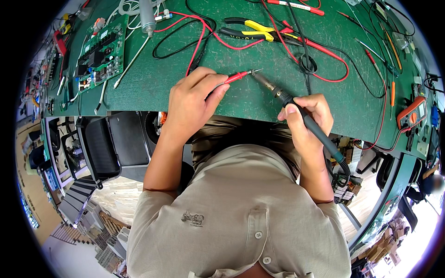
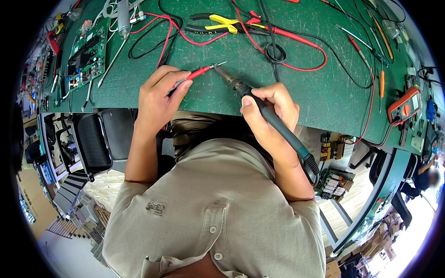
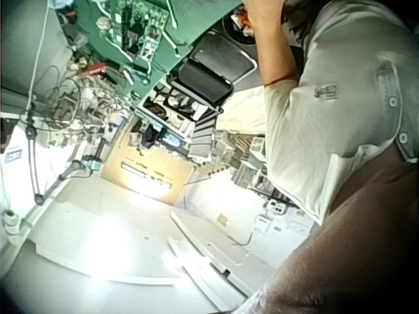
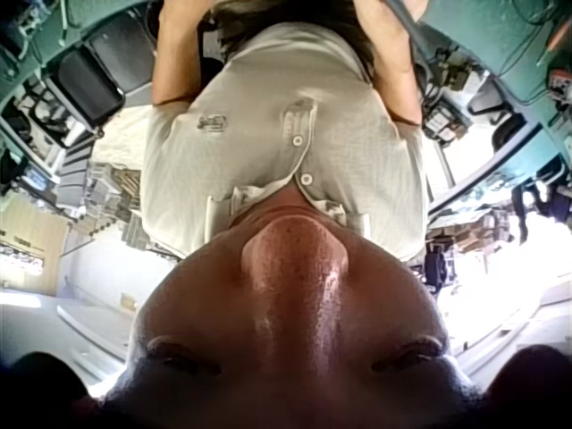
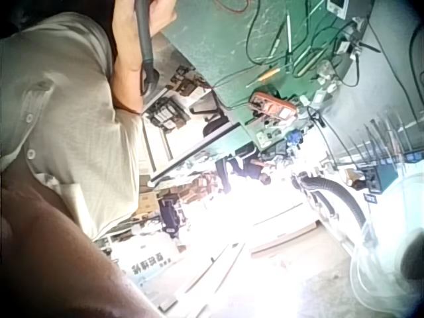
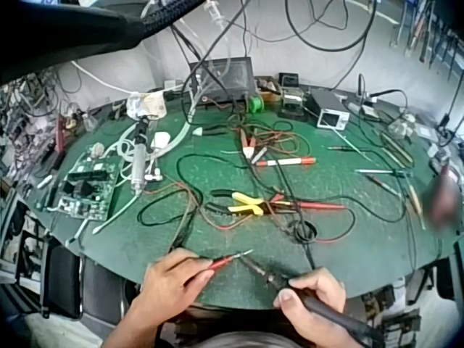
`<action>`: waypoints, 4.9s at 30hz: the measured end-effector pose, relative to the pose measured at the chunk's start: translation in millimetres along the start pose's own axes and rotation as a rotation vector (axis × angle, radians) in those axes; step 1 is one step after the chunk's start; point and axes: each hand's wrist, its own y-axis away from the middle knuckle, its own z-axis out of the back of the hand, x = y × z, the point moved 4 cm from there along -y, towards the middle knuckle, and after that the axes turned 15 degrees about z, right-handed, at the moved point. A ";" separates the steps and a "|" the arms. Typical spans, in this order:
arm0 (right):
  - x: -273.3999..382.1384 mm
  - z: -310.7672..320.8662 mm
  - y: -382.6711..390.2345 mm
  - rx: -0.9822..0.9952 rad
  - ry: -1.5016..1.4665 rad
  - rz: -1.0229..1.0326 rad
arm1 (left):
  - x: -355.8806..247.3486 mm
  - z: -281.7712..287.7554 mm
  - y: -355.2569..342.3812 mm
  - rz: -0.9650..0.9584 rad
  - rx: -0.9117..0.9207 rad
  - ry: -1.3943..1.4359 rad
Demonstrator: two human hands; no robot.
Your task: The person is soldering a wire onto a red test probe by hand using a soldering iron and solder wire, making several applications of solder to the joint.
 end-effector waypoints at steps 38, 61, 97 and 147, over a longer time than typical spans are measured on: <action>0.2 0.5 2.3 0.002 0.038 0.024 | -1.0 0.4 -2.0 0.040 0.051 0.028; -0.2 -0.5 4.2 -0.021 0.030 0.021 | -0.8 -0.1 -2.7 0.042 0.047 0.041; -1.7 1.5 4.9 -0.005 0.068 0.048 | 1.8 -2.3 -2.9 -0.023 -0.032 0.036; 4.4 4.3 10.1 -0.004 0.155 0.120 | -4.9 10.2 4.4 -0.115 -0.063 0.010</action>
